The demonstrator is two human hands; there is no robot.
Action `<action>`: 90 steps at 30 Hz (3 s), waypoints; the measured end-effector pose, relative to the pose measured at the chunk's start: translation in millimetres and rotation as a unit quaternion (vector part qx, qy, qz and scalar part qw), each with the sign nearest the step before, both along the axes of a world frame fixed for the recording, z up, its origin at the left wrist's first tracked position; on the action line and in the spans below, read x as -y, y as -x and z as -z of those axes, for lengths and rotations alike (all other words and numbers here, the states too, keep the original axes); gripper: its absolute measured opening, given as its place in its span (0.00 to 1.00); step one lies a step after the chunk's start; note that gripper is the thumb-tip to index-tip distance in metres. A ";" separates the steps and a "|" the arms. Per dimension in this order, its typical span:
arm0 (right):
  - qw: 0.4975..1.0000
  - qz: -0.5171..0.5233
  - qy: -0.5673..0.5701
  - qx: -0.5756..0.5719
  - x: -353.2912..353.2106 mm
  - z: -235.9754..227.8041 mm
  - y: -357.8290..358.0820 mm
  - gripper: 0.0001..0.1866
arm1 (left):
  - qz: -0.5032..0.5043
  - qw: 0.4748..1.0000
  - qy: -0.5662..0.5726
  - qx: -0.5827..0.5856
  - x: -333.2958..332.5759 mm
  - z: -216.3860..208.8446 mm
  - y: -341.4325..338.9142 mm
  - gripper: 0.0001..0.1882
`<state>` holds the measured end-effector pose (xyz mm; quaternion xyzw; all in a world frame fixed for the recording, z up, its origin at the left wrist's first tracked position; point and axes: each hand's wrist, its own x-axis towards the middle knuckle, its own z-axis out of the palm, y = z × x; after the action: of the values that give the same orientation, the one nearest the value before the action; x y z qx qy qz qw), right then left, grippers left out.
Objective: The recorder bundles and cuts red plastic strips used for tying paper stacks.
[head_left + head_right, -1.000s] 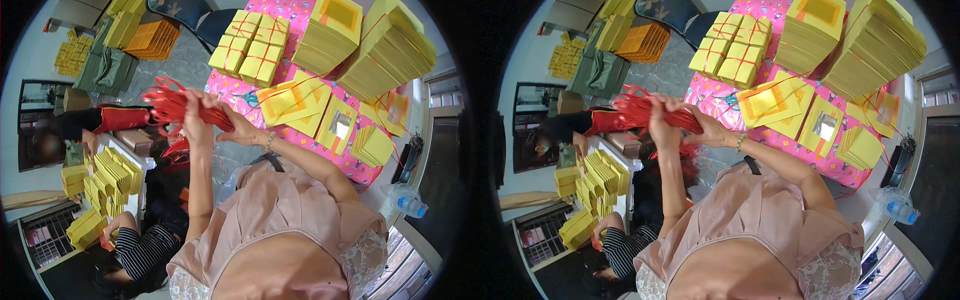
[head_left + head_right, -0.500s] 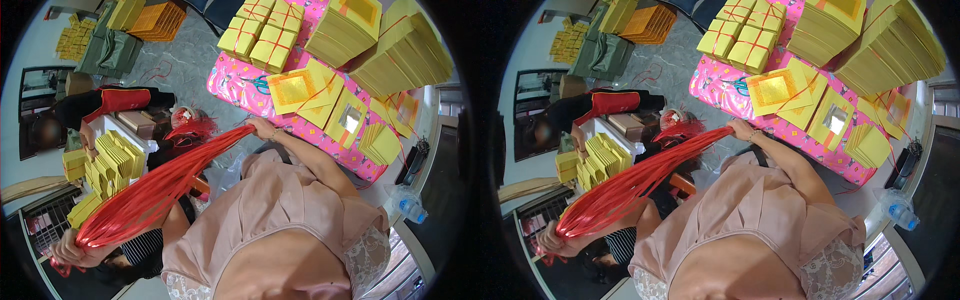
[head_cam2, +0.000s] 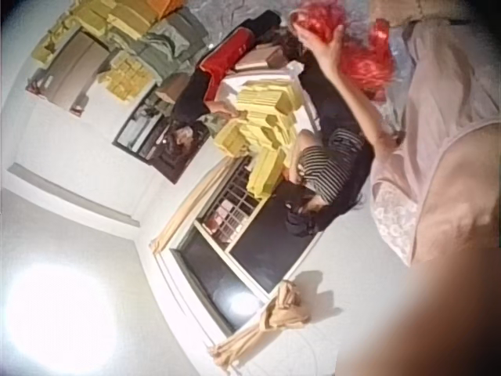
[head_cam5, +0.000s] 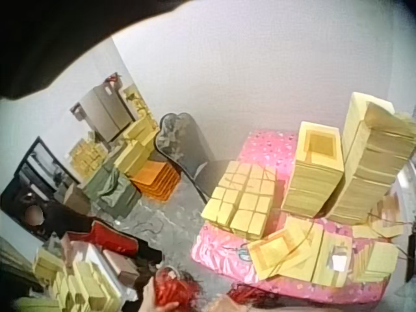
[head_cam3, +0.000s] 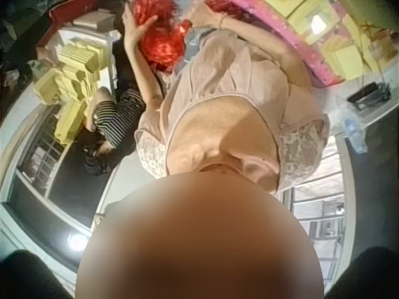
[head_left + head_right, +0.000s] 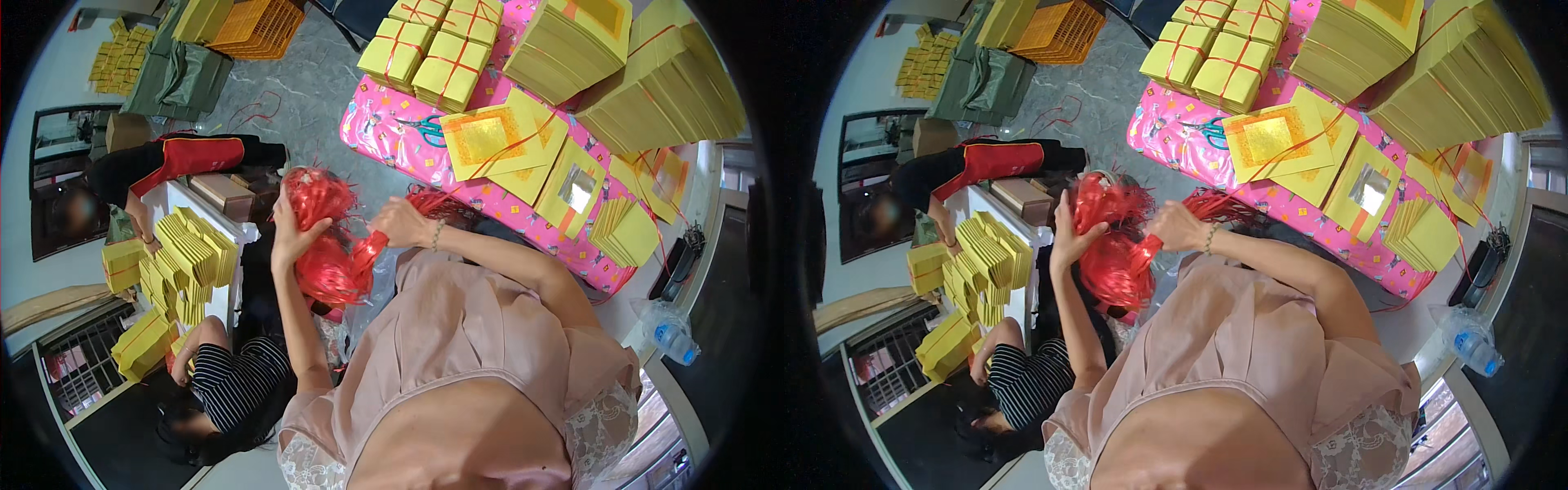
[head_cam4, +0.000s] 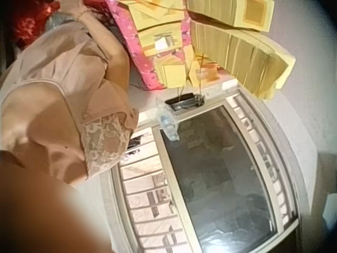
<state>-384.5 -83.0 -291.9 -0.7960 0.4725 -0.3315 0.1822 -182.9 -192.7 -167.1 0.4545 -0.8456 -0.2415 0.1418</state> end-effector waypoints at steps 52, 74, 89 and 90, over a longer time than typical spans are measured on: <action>0.974 -0.220 -0.057 -0.005 -44.9 46.5 -38.2 0.14 | 0.106 0.796 -0.425 -0.417 57.7 -124.9 205.0 0.05; 0.787 0.568 -0.221 -0.098 -90.3 56.3 276.3 0.29 | -0.093 0.805 -0.452 -0.373 23.4 -18.5 135.1 0.10; 0.829 0.484 -0.263 0.095 -90.2 75.9 294.7 0.11 | -0.097 0.799 -0.457 -0.377 17.0 -10.8 147.0 0.08; 0.836 0.476 -0.251 0.104 -90.4 76.9 297.8 0.09 | -0.095 0.802 -0.454 -0.376 16.4 -10.5 147.2 0.08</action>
<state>-682.3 7.5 -368.9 -0.3607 0.8383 -0.3285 0.2435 -330.1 -209.0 -156.5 0.4186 -0.4721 -0.7350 0.2482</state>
